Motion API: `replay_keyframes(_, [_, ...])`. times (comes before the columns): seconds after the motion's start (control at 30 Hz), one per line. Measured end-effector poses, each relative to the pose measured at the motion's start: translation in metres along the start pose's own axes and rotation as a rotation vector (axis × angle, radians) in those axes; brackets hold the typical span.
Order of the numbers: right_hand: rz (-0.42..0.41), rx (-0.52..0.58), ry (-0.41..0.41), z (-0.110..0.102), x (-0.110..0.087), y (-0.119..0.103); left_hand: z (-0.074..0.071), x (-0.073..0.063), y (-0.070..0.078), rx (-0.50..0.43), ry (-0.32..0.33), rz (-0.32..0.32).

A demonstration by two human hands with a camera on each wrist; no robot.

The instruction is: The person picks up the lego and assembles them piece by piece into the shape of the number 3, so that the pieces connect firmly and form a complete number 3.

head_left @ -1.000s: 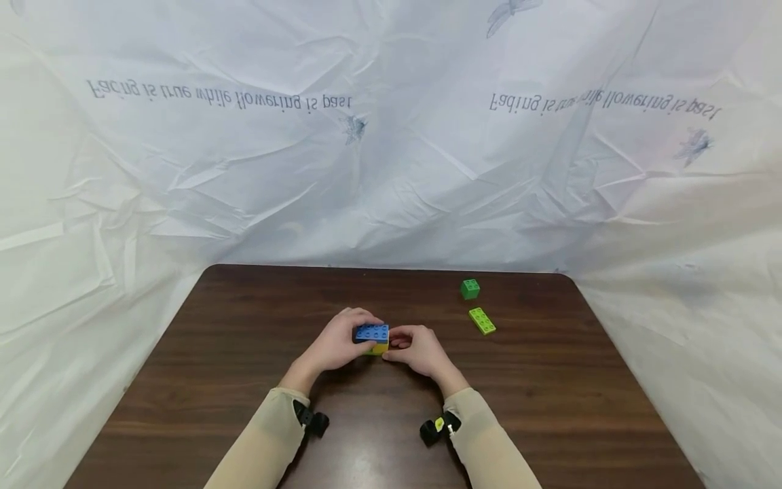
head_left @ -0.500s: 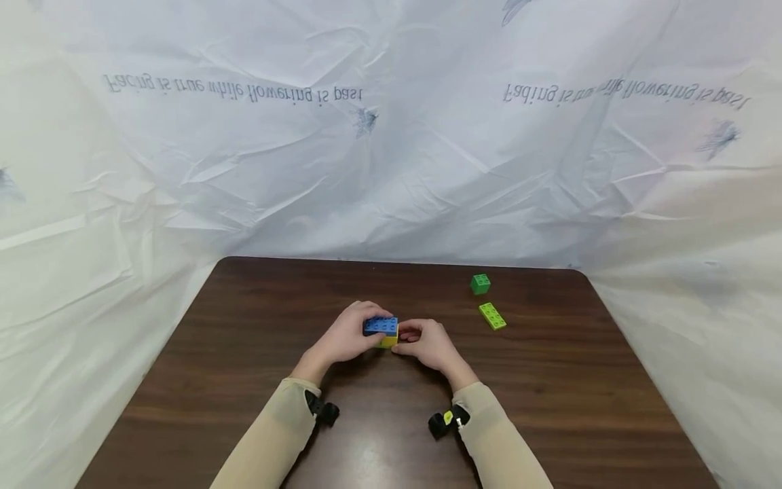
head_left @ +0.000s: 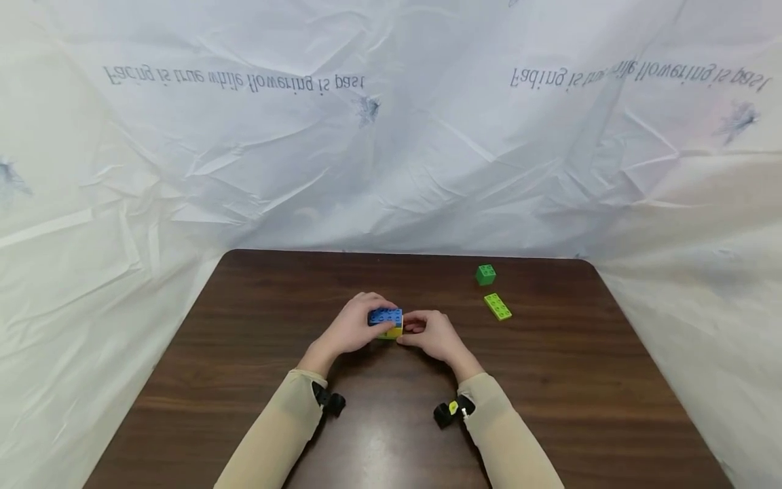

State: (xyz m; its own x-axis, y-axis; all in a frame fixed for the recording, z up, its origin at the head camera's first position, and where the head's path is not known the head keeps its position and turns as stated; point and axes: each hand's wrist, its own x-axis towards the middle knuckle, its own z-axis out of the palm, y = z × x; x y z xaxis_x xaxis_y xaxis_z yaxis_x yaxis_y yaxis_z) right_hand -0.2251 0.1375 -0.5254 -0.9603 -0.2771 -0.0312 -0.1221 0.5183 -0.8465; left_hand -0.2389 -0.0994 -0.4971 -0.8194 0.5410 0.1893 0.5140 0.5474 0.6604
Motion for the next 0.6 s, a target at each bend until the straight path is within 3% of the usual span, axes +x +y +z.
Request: replay_keyframes(0.6, [0.006,0.004,0.001,-0.0012,0.0041,0.002,-0.0006,0.0041,0.0017,0.043,-0.012,0.029])
